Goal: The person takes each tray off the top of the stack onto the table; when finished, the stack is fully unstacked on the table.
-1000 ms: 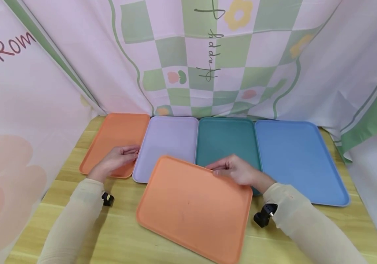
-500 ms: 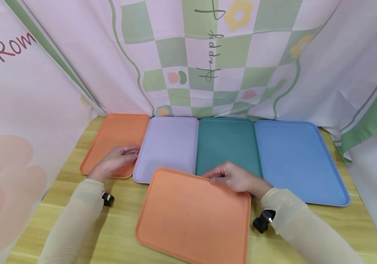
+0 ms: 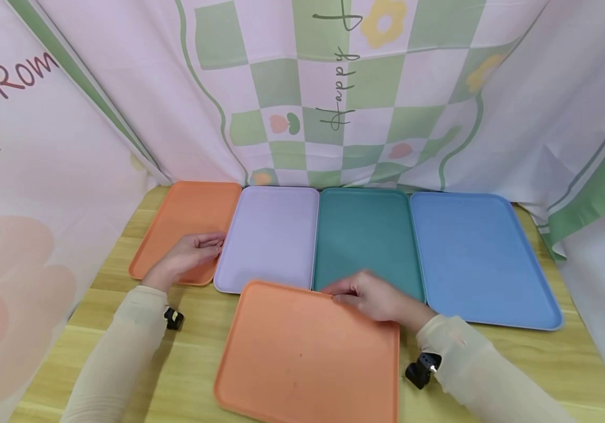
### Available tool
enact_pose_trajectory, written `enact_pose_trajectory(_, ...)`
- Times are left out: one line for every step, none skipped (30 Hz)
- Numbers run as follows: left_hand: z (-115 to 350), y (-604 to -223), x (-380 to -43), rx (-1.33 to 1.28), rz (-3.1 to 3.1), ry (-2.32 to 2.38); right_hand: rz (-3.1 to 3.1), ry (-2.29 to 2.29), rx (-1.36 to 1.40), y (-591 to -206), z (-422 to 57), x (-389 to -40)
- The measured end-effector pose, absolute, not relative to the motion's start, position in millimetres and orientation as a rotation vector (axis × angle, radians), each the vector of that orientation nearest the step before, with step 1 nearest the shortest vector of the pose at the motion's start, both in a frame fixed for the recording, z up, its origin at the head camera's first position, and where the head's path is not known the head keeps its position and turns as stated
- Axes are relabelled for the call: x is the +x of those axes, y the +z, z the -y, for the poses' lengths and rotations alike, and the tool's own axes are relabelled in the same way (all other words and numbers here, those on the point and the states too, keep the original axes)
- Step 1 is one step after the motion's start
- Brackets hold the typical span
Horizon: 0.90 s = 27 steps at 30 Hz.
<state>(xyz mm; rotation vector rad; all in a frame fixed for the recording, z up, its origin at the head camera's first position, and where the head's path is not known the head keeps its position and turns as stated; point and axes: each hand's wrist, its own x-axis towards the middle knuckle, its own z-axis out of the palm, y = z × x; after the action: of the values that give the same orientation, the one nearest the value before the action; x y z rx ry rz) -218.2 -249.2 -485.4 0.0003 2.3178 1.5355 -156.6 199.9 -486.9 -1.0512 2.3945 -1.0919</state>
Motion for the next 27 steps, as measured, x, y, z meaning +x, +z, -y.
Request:
enact_pose_trajectory(249.0,-485.4,-218.3,-0.005,-2.315,1.537,-2.420,-1.077,-1.082,-487.6,-199.0,-155.1)
enact_pose_trajectory(249.0,-485.4,-218.3,0.003,-2.318,1.533,-2.442,-1.064,-1.112,-488.4,-198.2,-153.7)
enact_pose_trajectory(248.9,-485.6,-218.4,0.011,-2.320,1.532,-2.461,-1.049,-1.142,-489.2,-197.3,-152.4)
enact_pose_trajectory(248.8,-485.8,-218.6,0.013,-2.318,1.532,-2.482,-1.034,-1.175,-489.8,-196.4,-151.0)
enact_pose_trajectory(248.8,-486.0,-218.8,0.013,-2.314,1.536,-2.498,-1.025,-1.209,-490.5,-195.7,-149.6)
enact_pose_trajectory(248.9,-486.2,-219.0,0.019,-2.314,1.536,-2.515,-1.015,-1.237,-491.2,-194.9,-148.1)
enact_pose_trajectory(249.2,-486.4,-219.1,0.023,-2.312,1.538,-2.532,-1.006,-1.265,-492.0,-194.5,-146.7)
enact_pose_trajectory(249.5,-486.7,-219.2,0.028,-2.310,1.540,-2.548,-0.999,-1.283,-492.7,-194.0,-145.1)
enact_pose_trajectory(249.5,-486.6,-219.2,0.026,-2.304,1.546,-2.564,-0.994,-1.302,-493.3,-193.6,-143.5)
enact_pose_trajectory(249.6,-486.3,-219.1,0.025,-2.301,1.548,-2.576,-0.994,-1.313,-494.0,-193.4,-141.9)
enact_pose_trajectory(249.8,-486.5,-219.4,0.030,-2.300,1.549,-2.589,-0.996,-1.321,-494.9,-193.3,-140.3)
enact_pose_trajectory(249.8,-486.4,-219.4,0.028,-2.296,1.553,-2.602,-0.999,-1.324,-495.8,-193.1,-138.8)
enact_pose_trajectory(250.0,-486.6,-219.6,0.026,-2.292,1.557,-2.615,-1.002,-1.323,-496.8,-192.6,-137.4)
enact_pose_trajectory(250.0,-486.7,-219.7,0.026,-2.290,1.561,-2.629,-1.004,-1.325,-497.7,-192.0,-136.0)
enact_pose_trajectory(249.9,-486.8,-219.8,0.025,-2.289,1.564,-2.645,-1.005,-1.331,-498.8,-191.5,-134.8)
enact_pose_trajectory(249.9,-487.0,-219.9,0.025,-2.288,1.568,-2.663,-1.008,-1.339,-500.1,-191.0,-133.5)
enact_pose_trajectory(249.8,-487.0,-220.0,0.023,-2.287,1.573,-2.685,-1.011,-1.357,-501.7,-190.4,-132.1)
enact_pose_trajectory(249.5,-486.6,-219.6,0.022,-2.286,1.577,-2.703,-1.019,-1.382,-503.4,-189.7,-130.8)
enact_pose_trajectory(249.1,-486.3,-219.3,0.020,-2.289,1.578,-2.721,-1.029,-1.411,-505.2,-189.0,-129.2)
enact_pose_trajectory(248.9,-485.7,-218.8,0.018,-2.294,1.574,-2.737,-1.042,-1.443,-507.3,-188.3,-127.6)
enact_pose_trajectory(248.7,-485.4,-218.4,0.016,-2.298,1.572,-2.754,-1.052,-1.466,-509.5,-187.7,-125.9)
enact_pose_trajectory(248.4,-485.2,-218.2,0.017,-2.301,1.571,-2.769,-1.058,-1.472,-511.0,-187.0,-124.2)
enact_pose_trajectory(248.4,-485.3,-218.2,0.018,-2.305,1.568,-2.783,-1.060,-1.475,-512.1,-186.3,-122.9)
enact_pose_trajectory(248.4,-485.4,-218.2,0.020,-2.307,1.567,-2.797,-1.056,-1.471,-513.0,-185.4,-121.9)
enact_pose_trajectory(248.2,-485.9,-218.4,0.021,-2.309,1.565,-2.808,-1.045,-1.451,-513.1,-184.9,-120.6)
enact_pose_trajectory(248.1,-486.6,-218.7,0.022,-2.311,1.563,-2.819,-1.027,-1.428,-512.9,-184.6,-119.6)
enact_pose_trajectory(247.9,-487.4,-219.0,0.026,-2.311,1.565,-2.827,-1.004,-1.405,-512.3,-184.3,-118.7)
